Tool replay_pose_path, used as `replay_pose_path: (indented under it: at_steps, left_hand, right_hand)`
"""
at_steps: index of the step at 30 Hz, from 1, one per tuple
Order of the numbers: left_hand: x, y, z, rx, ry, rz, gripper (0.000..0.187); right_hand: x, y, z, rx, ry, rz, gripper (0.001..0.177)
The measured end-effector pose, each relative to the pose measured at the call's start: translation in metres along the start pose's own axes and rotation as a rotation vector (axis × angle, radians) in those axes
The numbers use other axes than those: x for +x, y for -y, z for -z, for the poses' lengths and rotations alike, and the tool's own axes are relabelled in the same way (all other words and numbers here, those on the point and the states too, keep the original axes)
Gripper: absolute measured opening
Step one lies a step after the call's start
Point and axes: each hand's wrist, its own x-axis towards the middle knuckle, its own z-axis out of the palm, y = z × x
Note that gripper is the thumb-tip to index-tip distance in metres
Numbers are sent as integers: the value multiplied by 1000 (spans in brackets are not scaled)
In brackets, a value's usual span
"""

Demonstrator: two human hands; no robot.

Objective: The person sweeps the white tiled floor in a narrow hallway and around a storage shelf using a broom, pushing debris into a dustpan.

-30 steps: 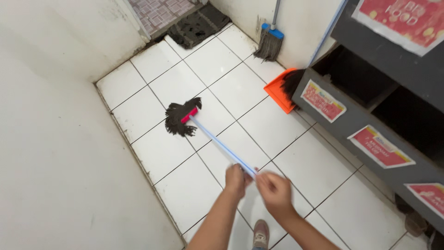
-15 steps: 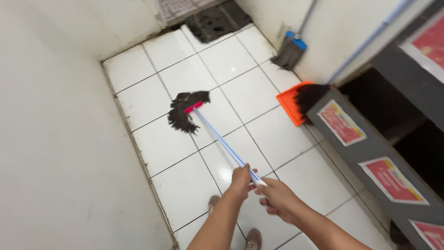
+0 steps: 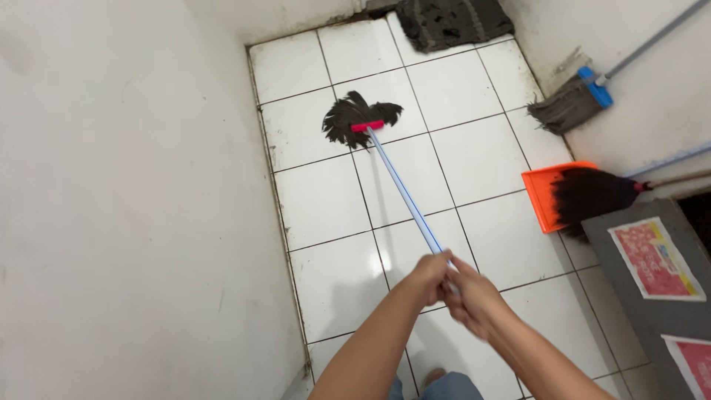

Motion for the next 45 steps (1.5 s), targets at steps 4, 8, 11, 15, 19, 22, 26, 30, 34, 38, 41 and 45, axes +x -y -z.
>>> replay_pose_path:
  at_steps: [4, 8, 11, 15, 19, 22, 26, 30, 34, 38, 41, 45]
  left_hand:
    - [-3, -3, 4, 147, 131, 81, 48]
    - [15, -17, 15, 136, 62, -61, 59]
    - [1, -49, 26, -121, -73, -197, 55]
    - [-42, -94, 16, -154, -239, -245, 39]
    - [-30, -104, -9, -129, -201, -306, 42]
    - [-11, -89, -35, -19, -69, -354, 49]
    - [-13, -80, -86, 227, 52, -72, 31]
    - [-12, -96, -109, 220, 11, -93, 31]
    - [2, -109, -99, 56, -124, -189, 38]
    - [0, -119, -87, -226, -186, -369, 40]
    - [-3, -123, -102, -9, -190, -322, 33]
    - [16, -108, -142, 107, -132, -301, 36]
  right_hand:
    - [-30, 2, -1, 149, -8, -65, 57]
    - [-6, 20, -22, 90, -23, -47, 52]
    - [49, 49, -54, -87, 10, 85, 47]
    - [115, 95, -74, -134, -76, -59, 35]
    - [138, 108, -40, -141, -16, -7, 30]
    - [107, 95, 14, 46, 193, 19, 41]
    - [28, 96, 96, -91, 134, -77, 26]
    - [3, 126, 117, 20, 211, -88, 31]
    - [35, 139, 91, 24, 237, 27, 30]
    - [132, 166, 42, -61, 203, 86, 36]
    - [177, 191, 60, 124, 103, 91, 23]
    - [168, 182, 117, 137, 32, 129, 30]
